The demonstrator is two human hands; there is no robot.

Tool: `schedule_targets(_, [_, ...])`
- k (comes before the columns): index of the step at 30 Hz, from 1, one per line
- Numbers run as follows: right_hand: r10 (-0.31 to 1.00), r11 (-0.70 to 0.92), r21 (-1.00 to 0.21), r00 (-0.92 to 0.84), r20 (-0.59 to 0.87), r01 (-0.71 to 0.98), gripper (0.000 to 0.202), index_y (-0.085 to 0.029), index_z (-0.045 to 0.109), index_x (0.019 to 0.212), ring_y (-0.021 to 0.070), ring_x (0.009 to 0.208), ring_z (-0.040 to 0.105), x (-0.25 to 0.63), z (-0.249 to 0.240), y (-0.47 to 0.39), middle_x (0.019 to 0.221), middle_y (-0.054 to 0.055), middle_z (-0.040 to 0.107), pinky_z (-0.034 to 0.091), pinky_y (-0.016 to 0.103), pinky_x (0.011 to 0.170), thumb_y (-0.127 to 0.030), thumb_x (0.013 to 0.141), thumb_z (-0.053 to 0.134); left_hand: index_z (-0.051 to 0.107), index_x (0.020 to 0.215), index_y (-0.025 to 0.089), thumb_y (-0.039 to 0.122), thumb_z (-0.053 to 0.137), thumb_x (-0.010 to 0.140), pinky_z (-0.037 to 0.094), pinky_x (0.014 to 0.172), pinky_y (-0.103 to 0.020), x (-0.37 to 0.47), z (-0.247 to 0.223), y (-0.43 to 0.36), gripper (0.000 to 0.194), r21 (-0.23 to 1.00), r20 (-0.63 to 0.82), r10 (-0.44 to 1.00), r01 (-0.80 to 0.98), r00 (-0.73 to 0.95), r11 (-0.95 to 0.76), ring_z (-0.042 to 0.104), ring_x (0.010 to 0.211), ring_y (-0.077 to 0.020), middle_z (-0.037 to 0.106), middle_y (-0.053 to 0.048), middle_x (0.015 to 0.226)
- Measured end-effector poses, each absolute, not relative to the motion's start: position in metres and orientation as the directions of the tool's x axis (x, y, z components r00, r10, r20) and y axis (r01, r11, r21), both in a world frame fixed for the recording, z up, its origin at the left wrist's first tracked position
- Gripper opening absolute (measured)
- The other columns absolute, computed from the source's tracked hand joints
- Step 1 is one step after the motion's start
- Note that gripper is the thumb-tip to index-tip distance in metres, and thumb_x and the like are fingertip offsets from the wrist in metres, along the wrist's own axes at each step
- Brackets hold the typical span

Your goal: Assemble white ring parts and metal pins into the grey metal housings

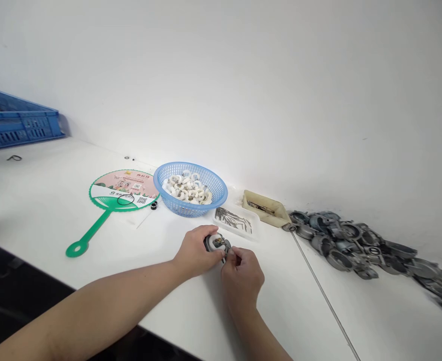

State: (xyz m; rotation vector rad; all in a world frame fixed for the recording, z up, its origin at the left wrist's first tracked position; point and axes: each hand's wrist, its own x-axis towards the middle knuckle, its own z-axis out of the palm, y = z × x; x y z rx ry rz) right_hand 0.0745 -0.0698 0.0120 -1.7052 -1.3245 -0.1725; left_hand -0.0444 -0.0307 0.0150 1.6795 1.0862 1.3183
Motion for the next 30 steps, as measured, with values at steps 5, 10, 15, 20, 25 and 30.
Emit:
schedule_targets(5, [0.697,0.019,-0.579,0.405,0.592,0.815,0.021,-0.017,0.058,0.079,0.0195,0.071,0.058,0.0751,0.0127,-0.07,0.075,0.006,0.064,0.041,0.029,0.067,-0.034,0.078,0.045,0.059,0.108,0.017,0.021,0.071,0.059,0.048,0.089,-0.034,-0.0446,0.0142,-0.0302,0.05,0.91,0.355,0.928,0.184,0.117,-0.371,0.059,0.096,-0.0203,0.063,-0.004,0.102])
schedule_targets(10, [0.689,0.024,-0.57,0.399,0.605,0.821,0.023,-0.016,0.058,0.079,0.0193,0.071,0.058,0.0739,0.0132,-0.0698,0.074,0.006,0.063,0.041,0.029,0.067,-0.034,0.078,0.044,0.059,0.108,0.017,0.022,0.071,0.06,0.048,0.089,-0.034,-0.0441,0.0129,-0.0294,0.05,0.91,0.359,0.926,0.177,0.12,-0.376,0.058,0.096,-0.02,0.063,-0.004,0.103])
schedule_targets(15, [0.687,0.011,-0.578,0.413,0.598,0.816,0.023,-0.017,0.059,0.079,0.0193,0.069,0.056,0.0752,0.012,-0.0684,0.074,0.006,0.063,0.041,0.031,0.066,-0.034,0.077,0.044,0.059,0.107,0.017,0.021,0.072,0.059,0.047,0.09,-0.035,-0.0441,0.0137,-0.0299,0.05,0.912,0.35,0.929,0.184,0.121,-0.368,0.058,0.097,-0.0207,0.063,-0.005,0.104])
schedule_targets(20, [0.701,0.055,-0.541,0.354,0.619,0.839,0.019,-0.017,0.057,0.076,0.0189,0.068,0.056,0.0785,0.0107,-0.0674,0.074,0.006,0.063,0.042,0.03,0.064,-0.032,0.076,0.044,0.059,0.108,0.017,0.02,0.072,0.06,0.047,0.09,-0.035,-0.0434,0.0122,-0.0293,0.05,0.919,0.342,0.933,0.169,0.114,-0.357,0.058,0.097,-0.0207,0.063,-0.005,0.104])
schedule_targets(25, [0.674,0.088,-0.546,0.354,0.648,0.833,0.021,-0.018,0.057,0.075,0.0174,0.067,0.056,0.0742,0.0093,-0.0699,0.074,0.006,0.062,0.043,0.03,0.064,-0.033,0.08,0.044,0.059,0.108,0.017,0.019,0.072,0.059,0.048,0.09,-0.035,-0.0426,0.0119,-0.0287,0.05,0.928,0.325,0.939,0.156,0.113,-0.339,0.059,0.096,-0.0211,0.063,-0.006,0.104])
schedule_targets(30, [0.683,0.167,-0.567,0.32,0.657,0.806,0.02,-0.018,0.058,0.072,0.0154,0.064,0.056,0.0722,0.0092,-0.0723,0.07,0.004,0.061,0.044,0.028,0.062,-0.032,0.081,0.047,0.059,0.109,0.017,0.018,0.071,0.059,0.048,0.089,-0.035,-0.0442,0.0152,-0.0298,0.051,0.935,0.304,0.946,0.157,0.114,-0.319,0.059,0.094,-0.0204,0.063,-0.005,0.102])
